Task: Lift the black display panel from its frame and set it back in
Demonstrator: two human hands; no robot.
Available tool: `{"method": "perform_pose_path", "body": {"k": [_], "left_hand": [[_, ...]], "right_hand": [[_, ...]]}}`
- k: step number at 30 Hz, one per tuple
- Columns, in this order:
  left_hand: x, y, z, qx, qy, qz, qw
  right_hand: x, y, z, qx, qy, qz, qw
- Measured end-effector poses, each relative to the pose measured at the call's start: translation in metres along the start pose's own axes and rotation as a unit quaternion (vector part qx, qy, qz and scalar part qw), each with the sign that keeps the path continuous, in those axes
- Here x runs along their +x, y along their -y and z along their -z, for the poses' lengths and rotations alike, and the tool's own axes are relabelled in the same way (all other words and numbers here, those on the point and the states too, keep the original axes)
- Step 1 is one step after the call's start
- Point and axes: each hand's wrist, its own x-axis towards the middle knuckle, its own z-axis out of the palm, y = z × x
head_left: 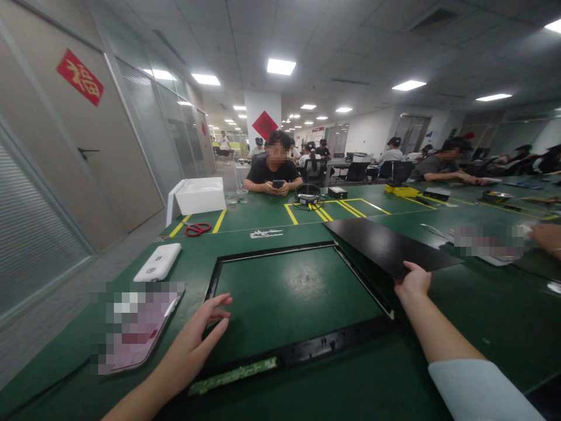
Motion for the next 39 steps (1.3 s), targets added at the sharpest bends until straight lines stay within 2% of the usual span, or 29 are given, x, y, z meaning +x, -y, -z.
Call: {"method": "perform_pose_path", "body": {"k": [2,4,6,9,15,18,23,27,30,32,35,39], "left_hand": [[0.000,0.001,0.000,0.015,0.008,-0.007,1.000],[0.000,0.003,0.000,0.025,0.010,-0.014,1.000],[0.001,0.004,0.000,0.031,0.010,-0.018,0.999],[0.000,0.003,0.000,0.028,0.000,-0.021,0.999],[0.002,-0.006,0.000,-0.022,-0.033,0.003,0.999],[0.003,-0.005,0.001,-0.056,-0.041,0.031,0.997],[0.007,0.007,-0.001,-0.169,-0.059,0.088,0.980],[0.013,0.009,-0.001,-0.321,-0.132,0.126,0.929],[0.015,0.004,0.007,-0.402,-0.115,0.196,0.887],[0.015,-0.001,0.013,-0.420,-0.106,0.228,0.872],[0.013,-0.006,0.017,-0.425,-0.082,0.228,0.872],[0.012,-0.013,0.016,-0.413,-0.071,0.230,0.878]], "right_hand": [[-0.004,0.003,-0.003,0.044,-0.067,-0.029,0.996],[-0.008,0.006,-0.005,0.091,-0.102,-0.064,0.989],[-0.012,0.011,-0.006,0.110,-0.098,-0.082,0.986],[-0.018,0.020,-0.009,0.127,-0.071,-0.076,0.987],[-0.037,0.036,-0.017,0.178,0.028,-0.050,0.982],[-0.046,0.040,-0.020,0.186,0.080,-0.066,0.977],[-0.053,0.042,-0.021,0.171,0.161,-0.160,0.959],[-0.056,0.044,-0.018,0.125,0.257,-0.239,0.928],[-0.061,0.046,-0.016,0.091,0.316,-0.248,0.911],[-0.065,0.049,-0.016,0.077,0.353,-0.247,0.899],[-0.071,0.051,-0.017,0.062,0.400,-0.252,0.879],[-0.072,0.049,-0.018,0.032,0.412,-0.272,0.869]]}}
